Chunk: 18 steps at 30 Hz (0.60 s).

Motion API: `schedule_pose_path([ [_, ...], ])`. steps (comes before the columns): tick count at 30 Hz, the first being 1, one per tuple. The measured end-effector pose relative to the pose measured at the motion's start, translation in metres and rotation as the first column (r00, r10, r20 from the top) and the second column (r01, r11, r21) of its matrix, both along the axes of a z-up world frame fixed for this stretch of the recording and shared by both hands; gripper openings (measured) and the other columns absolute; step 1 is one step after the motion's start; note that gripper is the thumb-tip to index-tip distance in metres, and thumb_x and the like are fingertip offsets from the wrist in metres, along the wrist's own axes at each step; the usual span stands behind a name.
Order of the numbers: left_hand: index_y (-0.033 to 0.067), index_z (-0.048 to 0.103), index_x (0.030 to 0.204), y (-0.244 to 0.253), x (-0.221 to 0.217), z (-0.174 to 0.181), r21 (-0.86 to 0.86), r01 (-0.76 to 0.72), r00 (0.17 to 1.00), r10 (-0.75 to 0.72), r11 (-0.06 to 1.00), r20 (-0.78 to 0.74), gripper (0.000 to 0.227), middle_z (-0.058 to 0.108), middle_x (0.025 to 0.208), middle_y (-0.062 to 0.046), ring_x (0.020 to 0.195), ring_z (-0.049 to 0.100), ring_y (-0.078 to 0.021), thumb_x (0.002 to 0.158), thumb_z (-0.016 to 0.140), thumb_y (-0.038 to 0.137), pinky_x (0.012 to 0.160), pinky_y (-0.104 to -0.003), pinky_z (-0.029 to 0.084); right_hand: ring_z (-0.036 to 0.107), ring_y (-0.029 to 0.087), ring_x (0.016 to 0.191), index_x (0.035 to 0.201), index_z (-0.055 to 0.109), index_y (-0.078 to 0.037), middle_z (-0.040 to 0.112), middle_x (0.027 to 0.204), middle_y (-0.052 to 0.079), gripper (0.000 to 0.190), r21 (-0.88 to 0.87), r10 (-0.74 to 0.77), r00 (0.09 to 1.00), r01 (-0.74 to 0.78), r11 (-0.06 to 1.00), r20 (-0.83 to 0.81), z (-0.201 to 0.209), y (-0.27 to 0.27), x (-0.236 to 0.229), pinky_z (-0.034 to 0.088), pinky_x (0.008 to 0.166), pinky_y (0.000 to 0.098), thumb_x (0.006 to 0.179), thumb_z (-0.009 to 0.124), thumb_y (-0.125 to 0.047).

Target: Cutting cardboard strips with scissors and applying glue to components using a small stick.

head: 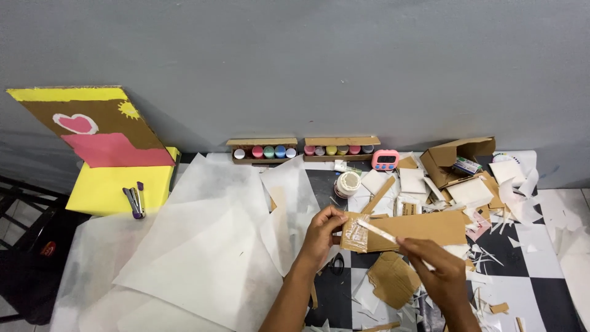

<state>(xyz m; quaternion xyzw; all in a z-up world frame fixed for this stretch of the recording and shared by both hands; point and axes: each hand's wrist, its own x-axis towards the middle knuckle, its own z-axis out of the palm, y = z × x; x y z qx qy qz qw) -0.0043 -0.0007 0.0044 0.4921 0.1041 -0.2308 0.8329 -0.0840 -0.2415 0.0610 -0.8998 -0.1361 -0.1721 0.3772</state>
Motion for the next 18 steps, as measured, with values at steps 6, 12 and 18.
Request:
schedule_pose_path([
  [6,0.0144,0.054,0.083,0.011,-0.008,0.014,0.009,-0.14,0.987,0.14,0.99,-0.073,0.02,0.068,0.09,-0.007,0.082,0.066,-0.0169,0.098,0.064,0.022,0.057,-0.029,0.053,0.079,0.017,0.093,0.108,0.079,-0.01,0.081,0.107,0.004,0.024,-0.052,0.104,0.991,-0.099,0.994,0.089,0.006,0.01,-0.017,0.064,0.086,0.0291,0.084,0.075,-0.009],
  [12,0.0103,0.052,0.083,0.013,-0.023,0.038,0.112,-0.193,0.981,0.196,0.975,-0.013,0.022,0.07,0.098,-0.011,0.085,0.068,-0.0175,0.099,0.063,0.022,0.057,-0.033,0.057,0.082,0.016,0.084,0.109,0.079,-0.009,0.083,0.096,0.006,0.027,0.144,0.073,0.997,-0.074,0.987,0.007,0.02,0.024,-0.019,0.067,0.08,0.0265,0.083,0.075,-0.005],
  [18,0.0105,0.056,0.086,0.016,-0.03,0.05,0.181,-0.252,0.968,0.251,0.951,0.024,0.019,0.07,0.103,-0.011,0.092,0.071,-0.0206,0.096,0.065,0.025,0.056,-0.037,0.06,0.076,0.015,0.068,0.112,0.081,-0.004,0.086,0.085,0.012,0.03,0.294,-0.15,0.907,0.279,0.914,-0.394,0.035,0.029,-0.018,0.065,0.084,0.0307,0.084,0.074,-0.011],
])
